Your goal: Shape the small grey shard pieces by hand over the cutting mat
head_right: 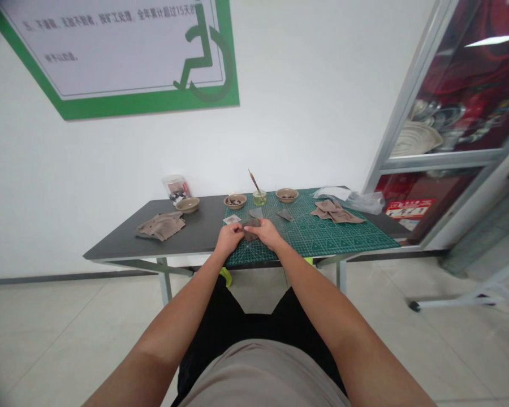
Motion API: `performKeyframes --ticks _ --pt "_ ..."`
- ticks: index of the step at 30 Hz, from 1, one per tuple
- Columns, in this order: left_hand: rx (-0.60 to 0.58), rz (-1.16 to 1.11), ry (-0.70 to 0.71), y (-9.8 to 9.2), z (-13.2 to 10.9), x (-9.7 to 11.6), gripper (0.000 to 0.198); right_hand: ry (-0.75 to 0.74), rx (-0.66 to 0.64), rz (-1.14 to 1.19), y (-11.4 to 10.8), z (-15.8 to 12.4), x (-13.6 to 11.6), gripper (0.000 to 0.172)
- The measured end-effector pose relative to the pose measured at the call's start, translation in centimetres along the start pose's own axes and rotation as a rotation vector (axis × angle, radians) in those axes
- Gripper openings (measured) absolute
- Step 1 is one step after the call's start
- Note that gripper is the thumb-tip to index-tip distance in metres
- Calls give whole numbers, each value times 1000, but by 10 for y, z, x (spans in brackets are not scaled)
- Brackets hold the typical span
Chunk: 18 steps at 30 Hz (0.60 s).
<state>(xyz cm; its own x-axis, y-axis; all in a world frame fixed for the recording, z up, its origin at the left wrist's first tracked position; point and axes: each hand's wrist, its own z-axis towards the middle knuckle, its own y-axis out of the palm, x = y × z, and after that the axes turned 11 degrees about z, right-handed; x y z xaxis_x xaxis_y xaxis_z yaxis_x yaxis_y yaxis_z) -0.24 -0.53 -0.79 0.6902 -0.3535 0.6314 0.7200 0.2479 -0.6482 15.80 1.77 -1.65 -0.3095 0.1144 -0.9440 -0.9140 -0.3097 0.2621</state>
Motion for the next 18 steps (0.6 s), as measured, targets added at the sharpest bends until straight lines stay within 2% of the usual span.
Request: performKeyframes --ticks 10,13,16,18 --pt "-14 -138 -21 -3 -2 -1 6 48 26 106 3 -5 -10 45" --pt "-58 -97 18 -3 -2 0 11 52 -19 57 3 -6 -9 41" --pt "-76 -15 35 -2 -2 2 19 40 -9 4 3 -6 -7 40" --pt "-68 -20 17 -2 -2 2 17 34 -2 25 3 -6 -8 42"
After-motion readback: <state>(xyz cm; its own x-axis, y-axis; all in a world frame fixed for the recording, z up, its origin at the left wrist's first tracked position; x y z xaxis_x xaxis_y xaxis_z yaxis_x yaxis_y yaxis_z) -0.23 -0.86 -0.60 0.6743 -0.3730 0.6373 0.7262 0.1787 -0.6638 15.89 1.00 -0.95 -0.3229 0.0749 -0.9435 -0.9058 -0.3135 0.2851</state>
